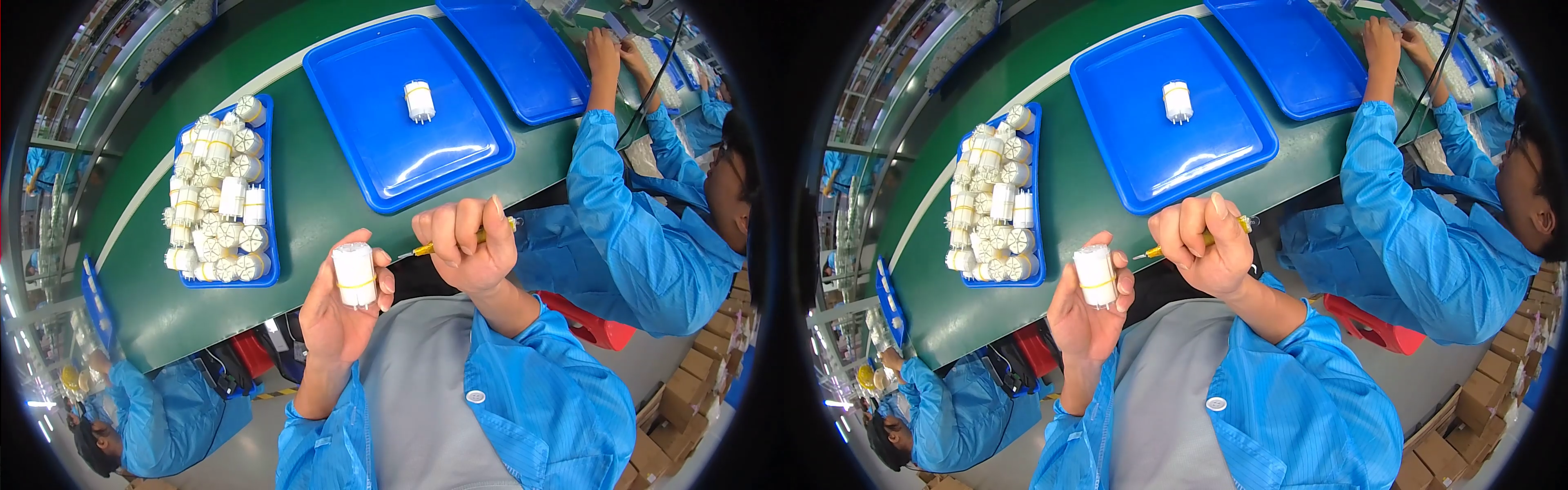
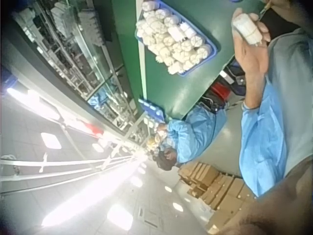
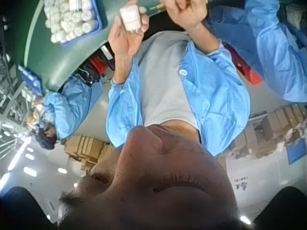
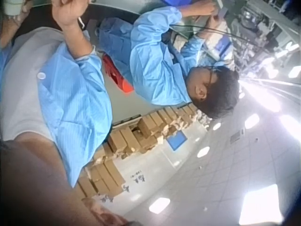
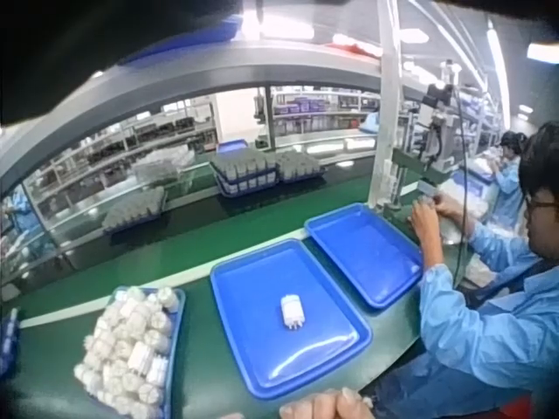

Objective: The person takes bundled cylindrical components from a tray one at a time and works around the edges of each component using a small handheld tool.

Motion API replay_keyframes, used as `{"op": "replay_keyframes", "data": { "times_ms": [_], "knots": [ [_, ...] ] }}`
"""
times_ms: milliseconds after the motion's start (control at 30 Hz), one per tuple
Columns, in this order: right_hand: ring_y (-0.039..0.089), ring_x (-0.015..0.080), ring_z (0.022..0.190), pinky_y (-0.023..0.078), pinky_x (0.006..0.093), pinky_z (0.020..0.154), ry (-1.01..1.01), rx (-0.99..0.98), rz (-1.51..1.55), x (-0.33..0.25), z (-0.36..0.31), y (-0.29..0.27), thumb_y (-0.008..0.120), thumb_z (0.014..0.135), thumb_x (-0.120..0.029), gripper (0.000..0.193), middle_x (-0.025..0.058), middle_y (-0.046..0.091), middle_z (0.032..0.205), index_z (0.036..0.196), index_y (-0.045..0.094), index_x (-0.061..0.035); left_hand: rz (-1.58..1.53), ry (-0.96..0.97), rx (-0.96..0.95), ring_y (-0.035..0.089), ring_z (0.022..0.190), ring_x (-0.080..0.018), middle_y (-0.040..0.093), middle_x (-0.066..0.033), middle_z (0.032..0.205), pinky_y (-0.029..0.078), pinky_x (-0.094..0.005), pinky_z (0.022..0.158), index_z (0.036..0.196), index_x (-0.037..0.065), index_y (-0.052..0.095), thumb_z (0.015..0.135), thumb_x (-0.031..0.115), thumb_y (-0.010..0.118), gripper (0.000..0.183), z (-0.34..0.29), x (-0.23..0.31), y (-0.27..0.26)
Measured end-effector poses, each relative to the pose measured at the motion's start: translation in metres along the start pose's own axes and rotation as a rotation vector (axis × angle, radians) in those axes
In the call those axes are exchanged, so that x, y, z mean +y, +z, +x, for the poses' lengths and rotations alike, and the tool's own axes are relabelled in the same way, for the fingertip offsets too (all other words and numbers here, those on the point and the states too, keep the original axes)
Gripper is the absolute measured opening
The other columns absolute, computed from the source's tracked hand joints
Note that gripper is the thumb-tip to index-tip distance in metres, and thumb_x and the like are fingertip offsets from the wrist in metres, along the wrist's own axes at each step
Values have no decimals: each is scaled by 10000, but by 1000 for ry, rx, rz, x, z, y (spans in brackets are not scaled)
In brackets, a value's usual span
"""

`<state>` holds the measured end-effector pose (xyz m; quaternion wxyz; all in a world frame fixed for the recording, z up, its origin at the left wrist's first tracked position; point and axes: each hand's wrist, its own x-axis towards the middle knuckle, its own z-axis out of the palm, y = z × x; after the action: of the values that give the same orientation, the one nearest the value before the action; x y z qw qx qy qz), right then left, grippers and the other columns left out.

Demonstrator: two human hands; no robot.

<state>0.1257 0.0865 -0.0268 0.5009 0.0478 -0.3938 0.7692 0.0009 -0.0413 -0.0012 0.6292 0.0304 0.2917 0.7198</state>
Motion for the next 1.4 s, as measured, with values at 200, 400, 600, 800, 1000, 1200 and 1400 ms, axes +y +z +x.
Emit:
{"op": "replay_keyframes", "data": {
  "times_ms": [200, 400, 600, 800, 1000, 1200, 1400],
  "knots": [
    [244, 108, 463, 260, 285, 486, 14, 14, 4, 2, 0, 0, 224, 1060, -369, 526, 38, 426, 493, 623, 383, -124, 0, 35, -152, 572, 768, -213, 565, -147, 1141, 452, -293, 596, 1375, -39, 397, 997, 344, 450, 541, 3, 1, -14],
    [229, 139, 491, 256, 320, 558, 75, 26, -23, 5, -3, -4, 215, 1055, -395, 524, 15, 399, 499, 626, 370, -138, 159, 110, -102, 590, 866, -227, 554, -139, 1174, 474, -310, 649, 1406, -38, 358, 980, 345, 477, 584, 1, 7, -15],
    [222, 121, 485, 256, 312, 557, 181, 117, -99, 32, -27, -27, 246, 1055, -356, 507, 24, 370, 489, 617, 365, -129, 673, 573, 81, 607, 955, -237, 548, -178, 1186, 523, -358, 776, 1402, -51, 361, 959, 191, 519, 528, -1, 49, -34],
    [278, 113, 459, 248, 285, 504, 228, 134, -171, 53, -35, -32, 323, 1041, -341, 514, 44, 380, 484, 594, 375, -94, 1529, 1088, 539, 569, 1041, -230, 583, -142, 1163, 441, -349, 938, 1310, -24, 498, 909, 142, 608, 448, 30, 133, -64],
    [312, 117, 480, 265, 286, 513, 241, 129, -227, 53, -37, -38, 347, 1040, -340, 512, 50, 388, 494, 597, 382, -85, 2183, 998, 649, 523, 980, -357, 609, -173, 1115, 414, -455, 893, 1185, 29, 626, 847, 175, 664, 369, 68, 169, -79],
    [318, 134, 471, 278, 300, 509, 221, 111, -259, 54, -37, -38, 363, 1034, -332, 525, 52, 380, 491, 577, 392, -76, 2151, 1161, 534, 515, 1035, -354, 580, -170, 1111, 399, -445, 931, 1197, 24, 610, 845, 135, 660, 373, 79, 149, -50],
    [366, 147, 490, 321, 299, 518, 232, 84, -302, 55, -36, -40, 366, 1043, -317, 527, 46, 381, 511, 585, 383, -57, 1906, 1121, 51, 567, 1030, -350, 580, -167, 1115, 459, -432, 889, 1182, 52, 605, 816, 168, 679, 391, 128, 63, 13]
  ]
}}
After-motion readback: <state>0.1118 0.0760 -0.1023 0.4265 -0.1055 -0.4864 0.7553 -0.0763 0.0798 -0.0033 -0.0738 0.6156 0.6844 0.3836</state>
